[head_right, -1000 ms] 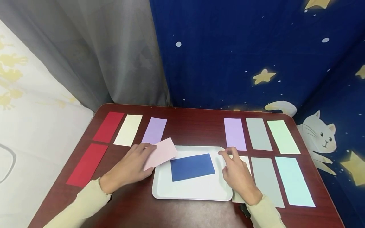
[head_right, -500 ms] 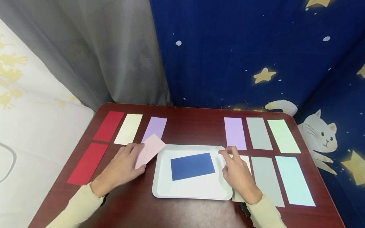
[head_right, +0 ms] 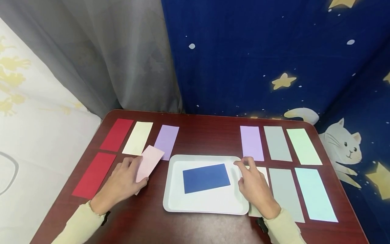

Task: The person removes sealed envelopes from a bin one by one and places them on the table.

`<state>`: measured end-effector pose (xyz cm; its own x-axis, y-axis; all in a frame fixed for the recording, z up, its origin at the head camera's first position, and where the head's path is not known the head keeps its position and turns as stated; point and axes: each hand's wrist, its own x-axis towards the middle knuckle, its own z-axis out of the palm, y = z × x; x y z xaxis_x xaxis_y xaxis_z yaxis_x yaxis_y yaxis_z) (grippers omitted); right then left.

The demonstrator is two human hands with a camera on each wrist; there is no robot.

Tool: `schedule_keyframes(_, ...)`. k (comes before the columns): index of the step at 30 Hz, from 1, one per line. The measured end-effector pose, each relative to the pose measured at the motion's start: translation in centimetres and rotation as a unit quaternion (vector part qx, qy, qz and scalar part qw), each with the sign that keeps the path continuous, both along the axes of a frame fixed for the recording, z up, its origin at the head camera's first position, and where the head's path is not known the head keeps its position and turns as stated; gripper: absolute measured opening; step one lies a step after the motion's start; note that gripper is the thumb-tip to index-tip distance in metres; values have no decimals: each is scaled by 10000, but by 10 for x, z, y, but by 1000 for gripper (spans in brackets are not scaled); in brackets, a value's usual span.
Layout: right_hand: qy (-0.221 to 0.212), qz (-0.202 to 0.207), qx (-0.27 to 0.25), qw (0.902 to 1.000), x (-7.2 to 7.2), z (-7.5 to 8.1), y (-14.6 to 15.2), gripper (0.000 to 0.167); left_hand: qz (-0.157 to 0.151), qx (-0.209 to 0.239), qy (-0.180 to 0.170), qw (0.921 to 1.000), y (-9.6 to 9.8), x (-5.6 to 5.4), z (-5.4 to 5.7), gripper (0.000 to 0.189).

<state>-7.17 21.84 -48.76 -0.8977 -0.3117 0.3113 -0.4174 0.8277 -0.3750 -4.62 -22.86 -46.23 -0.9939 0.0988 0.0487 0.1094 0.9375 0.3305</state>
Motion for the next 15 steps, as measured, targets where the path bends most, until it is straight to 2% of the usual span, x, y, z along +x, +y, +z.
schedule_keyframes(4, 56, 19, -1, 10000, 0, 0, 0, 62, 223, -43, -135, 9997, -6, 4, -3, 80)
schedule_keyframes(15, 24, 12, 20, 10000, 0, 0, 0, 61, 593, -192, -418, 9972, -21, 10, -8, 85)
